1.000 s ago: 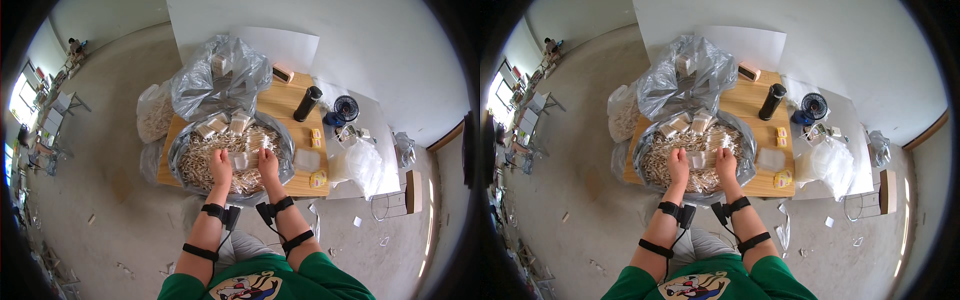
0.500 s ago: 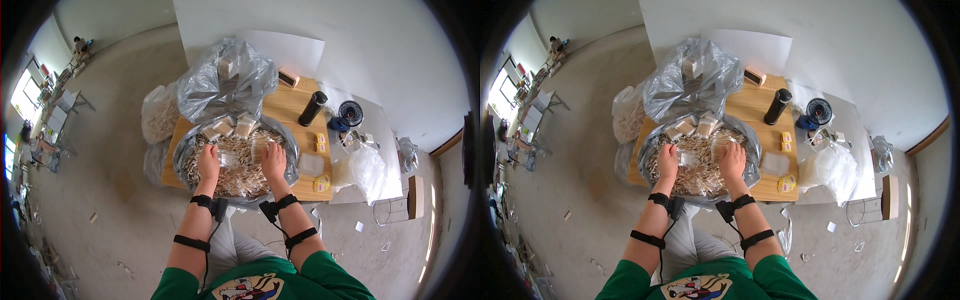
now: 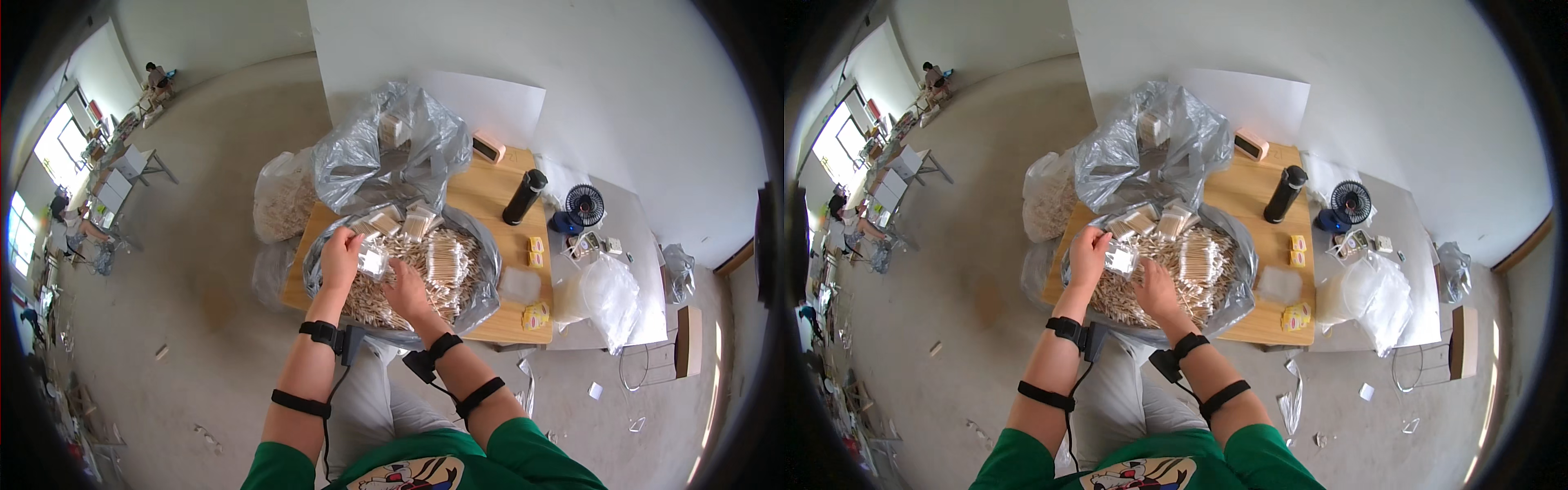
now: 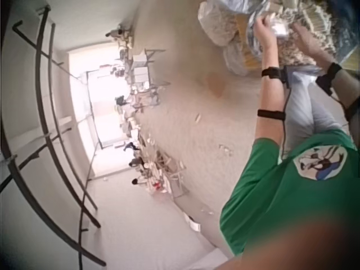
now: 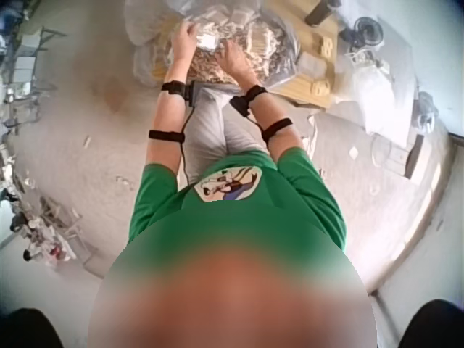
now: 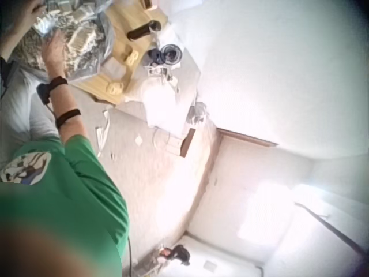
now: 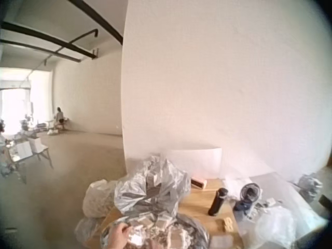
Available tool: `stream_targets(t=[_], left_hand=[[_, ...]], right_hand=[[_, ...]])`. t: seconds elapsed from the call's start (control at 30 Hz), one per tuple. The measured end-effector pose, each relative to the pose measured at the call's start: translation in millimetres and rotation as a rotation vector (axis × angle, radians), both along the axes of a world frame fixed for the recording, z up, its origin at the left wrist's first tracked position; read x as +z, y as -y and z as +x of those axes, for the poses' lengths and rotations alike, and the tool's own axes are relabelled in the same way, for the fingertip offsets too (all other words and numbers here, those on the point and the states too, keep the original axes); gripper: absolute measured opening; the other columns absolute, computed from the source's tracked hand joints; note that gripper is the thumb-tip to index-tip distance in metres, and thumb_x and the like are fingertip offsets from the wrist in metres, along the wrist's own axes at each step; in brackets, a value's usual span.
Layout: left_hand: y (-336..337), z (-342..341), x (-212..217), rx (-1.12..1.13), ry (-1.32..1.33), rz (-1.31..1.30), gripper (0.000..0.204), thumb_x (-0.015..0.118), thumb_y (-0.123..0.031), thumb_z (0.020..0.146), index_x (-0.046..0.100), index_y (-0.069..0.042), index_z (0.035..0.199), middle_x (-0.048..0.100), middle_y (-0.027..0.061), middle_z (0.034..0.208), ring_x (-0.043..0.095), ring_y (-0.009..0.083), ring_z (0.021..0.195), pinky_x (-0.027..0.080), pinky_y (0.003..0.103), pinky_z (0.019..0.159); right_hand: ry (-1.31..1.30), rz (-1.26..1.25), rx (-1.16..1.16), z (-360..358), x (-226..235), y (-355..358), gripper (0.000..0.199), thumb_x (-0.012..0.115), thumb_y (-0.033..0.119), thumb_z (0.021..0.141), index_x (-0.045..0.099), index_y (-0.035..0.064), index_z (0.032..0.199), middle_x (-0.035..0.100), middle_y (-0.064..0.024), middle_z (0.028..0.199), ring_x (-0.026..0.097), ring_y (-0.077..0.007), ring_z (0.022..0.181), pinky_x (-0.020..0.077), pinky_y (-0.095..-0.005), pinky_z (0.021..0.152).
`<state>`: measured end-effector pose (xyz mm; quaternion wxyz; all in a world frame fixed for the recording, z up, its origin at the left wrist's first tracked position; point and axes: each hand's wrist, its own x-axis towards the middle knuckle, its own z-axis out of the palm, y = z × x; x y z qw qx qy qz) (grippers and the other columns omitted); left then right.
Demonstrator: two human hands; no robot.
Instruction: The recorder is seen counting and placing medical cotton swabs into small plastic bags.
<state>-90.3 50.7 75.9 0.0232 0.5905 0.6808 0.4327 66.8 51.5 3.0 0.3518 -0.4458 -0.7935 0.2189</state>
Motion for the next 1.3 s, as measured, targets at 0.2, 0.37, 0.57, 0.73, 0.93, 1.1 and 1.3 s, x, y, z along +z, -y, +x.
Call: stream_targets(t=[0.2, 0.37, 0.57, 0.73, 0.93, 1.1, 1.3], left_hand=[[-1.3, 2.3, -9.7, -0.048, 0.196, -0.014, 0.018, 0.066, -0.017, 0.081, 0.059, 0.0, 0.082, 0.062, 0.0118, 0.071, 0.059, 0.0205, 0.063, 0.044, 0.032, 0.057], [-0.1, 13.9, -17.1, -0.03, 0.401, -0.048, 0.02, 0.067, -0.018, 0.082, 0.06, 0.001, 0.084, 0.06, 0.0052, 0.069, 0.054, 0.012, 0.062, 0.042, 0.029, 0.056], [-2.6, 13.9, -37.8, -0.002, 0.577, -0.034, 0.022, 0.066, -0.02, 0.082, 0.059, 0.001, 0.082, 0.059, 0.0036, 0.069, 0.05, 0.0103, 0.061, 0.041, 0.027, 0.057], [11.3, -2.5, -66.2, 0.043, 0.643, -0.08, 0.021, 0.059, -0.021, 0.09, 0.056, -0.003, 0.081, 0.062, 0.0042, 0.075, 0.058, 0.0108, 0.069, 0.044, 0.024, 0.062], [29.8, 56.8, -51.7, -0.104, 1.226, -0.206, 0.021, 0.053, -0.023, 0.093, 0.046, -0.004, 0.101, 0.065, 0.0136, 0.094, 0.067, 0.025, 0.082, 0.052, 0.032, 0.066], [34.4, 95.7, -60.0, -0.185, 1.284, -0.263, 0.02, 0.053, -0.023, 0.093, 0.046, -0.005, 0.099, 0.065, 0.0137, 0.095, 0.066, 0.0227, 0.08, 0.052, 0.031, 0.067], [38.1, 124.5, -61.6, -0.231, 1.32, -0.32, 0.016, 0.053, -0.021, 0.093, 0.047, -0.006, 0.097, 0.065, 0.0134, 0.095, 0.066, 0.0213, 0.079, 0.053, 0.031, 0.066]], right_hand=[[-1.074, -0.971, 0.121, -8.6, -3.6, -6.5, 0.057, 0.047, -0.015, 0.071, 0.032, -0.0031, 0.125, 0.047, -0.0205, 0.118, 0.057, -0.0305, 0.099, 0.052, -0.0386, 0.077], [-1.221, -1.014, 0.106, 9.3, -2.0, -9.0, 0.05, 0.049, -0.013, 0.074, 0.039, -0.0018, 0.122, 0.052, -0.0157, 0.11, 0.059, -0.0241, 0.09, 0.0527, -0.0326, 0.072], [-1.02, -0.85, -0.01, 59.5, -12.4, -9.9, 0.026, 0.058, -0.01, 0.073, 0.056, 0.0013, 0.096, 0.06, -0.0051, 0.085, 0.059, -0.0145, 0.077, 0.0494, -0.0276, 0.073], [-1.005, -0.659, -0.111, 128.3, -18.9, 13.0, 0.019, 0.06, -0.011, 0.071, 0.061, 0.0025, 0.084, 0.062, -0.0026, 0.08, 0.058, -0.0108, 0.074, 0.0474, -0.0239, 0.069], [-1.011, -0.54, -0.468, 272.9, -38.6, 38.7, 0.014, 0.056, -0.004, 0.078, 0.064, 0.0029, 0.087, 0.065, -0.0038, 0.084, 0.059, -0.0105, 0.075, 0.0483, -0.0248, 0.066], [-0.731, -0.579, -0.647, 341.0, -63.7, 36.2, 0.015, 0.056, 0.002, 0.077, 0.067, -0.0009, 0.086, 0.065, -0.0057, 0.083, 0.059, -0.0121, 0.068, 0.0475, -0.0243, 0.063], [-0.265, -0.533, -0.702, 341.7, -79.0, 26.0, 0.018, 0.056, 0.008, 0.077, 0.069, 0.0042, 0.088, 0.067, -0.0106, 0.08, 0.063, -0.0191, 0.07, 0.0488, -0.0283, 0.066]])
